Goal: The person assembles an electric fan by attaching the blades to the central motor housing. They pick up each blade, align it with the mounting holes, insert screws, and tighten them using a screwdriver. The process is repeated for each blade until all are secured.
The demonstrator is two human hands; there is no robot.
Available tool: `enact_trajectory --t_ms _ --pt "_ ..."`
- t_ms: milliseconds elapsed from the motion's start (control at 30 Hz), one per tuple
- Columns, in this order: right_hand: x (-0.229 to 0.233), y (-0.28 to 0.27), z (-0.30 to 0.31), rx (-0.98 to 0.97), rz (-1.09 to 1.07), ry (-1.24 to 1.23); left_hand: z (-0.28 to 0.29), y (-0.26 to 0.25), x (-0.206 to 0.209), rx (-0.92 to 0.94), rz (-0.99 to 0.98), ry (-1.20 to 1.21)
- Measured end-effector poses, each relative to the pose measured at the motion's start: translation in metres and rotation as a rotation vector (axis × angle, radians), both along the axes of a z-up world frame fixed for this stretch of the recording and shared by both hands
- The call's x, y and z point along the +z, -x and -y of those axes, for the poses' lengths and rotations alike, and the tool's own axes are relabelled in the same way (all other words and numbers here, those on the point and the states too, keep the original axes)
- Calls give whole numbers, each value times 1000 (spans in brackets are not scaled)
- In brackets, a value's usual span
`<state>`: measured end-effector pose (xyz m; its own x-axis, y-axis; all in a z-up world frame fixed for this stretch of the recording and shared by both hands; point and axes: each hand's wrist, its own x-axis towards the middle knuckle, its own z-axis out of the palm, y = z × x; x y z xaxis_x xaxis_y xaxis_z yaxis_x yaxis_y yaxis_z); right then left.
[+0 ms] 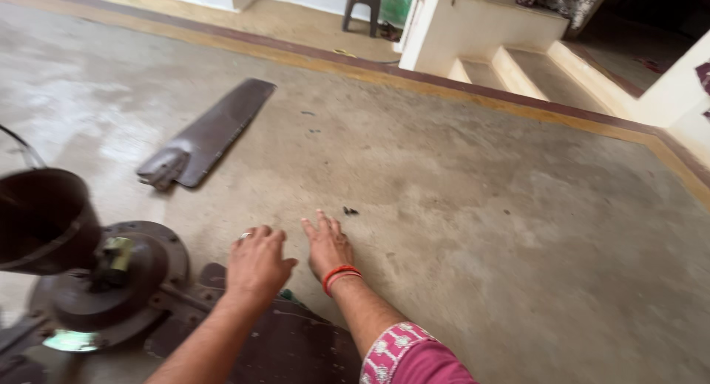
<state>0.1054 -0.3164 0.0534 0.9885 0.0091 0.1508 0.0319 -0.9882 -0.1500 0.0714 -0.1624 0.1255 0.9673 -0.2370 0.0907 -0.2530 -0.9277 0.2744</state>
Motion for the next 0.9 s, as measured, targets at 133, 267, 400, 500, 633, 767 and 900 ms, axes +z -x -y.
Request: enact_trajectory --t_ms 133,267,400,500,633,767,900 --pt "-10 5 7 -3 -44 -97 -8 -6 -20 49 -115 -52" --pt "1 8 2 -139 -117 -337 -26 -5 -19 85 -134 -61" --pt "11 9 8 0 77 44 -32 -4 -9 92 -122 -39" --pt "4 13 9 -213 -68 -481 -40 2 -6 74 -86 -15" --pt "-8 20 14 -174 -48 -462 -60 14 8 87 -62 -83" --pt "-16 17 11 -122 81 -328 -91 25 24 145 44 -50" --pt "-6 24 -21 0 76 -322 -118 33 35 240 -54 3"
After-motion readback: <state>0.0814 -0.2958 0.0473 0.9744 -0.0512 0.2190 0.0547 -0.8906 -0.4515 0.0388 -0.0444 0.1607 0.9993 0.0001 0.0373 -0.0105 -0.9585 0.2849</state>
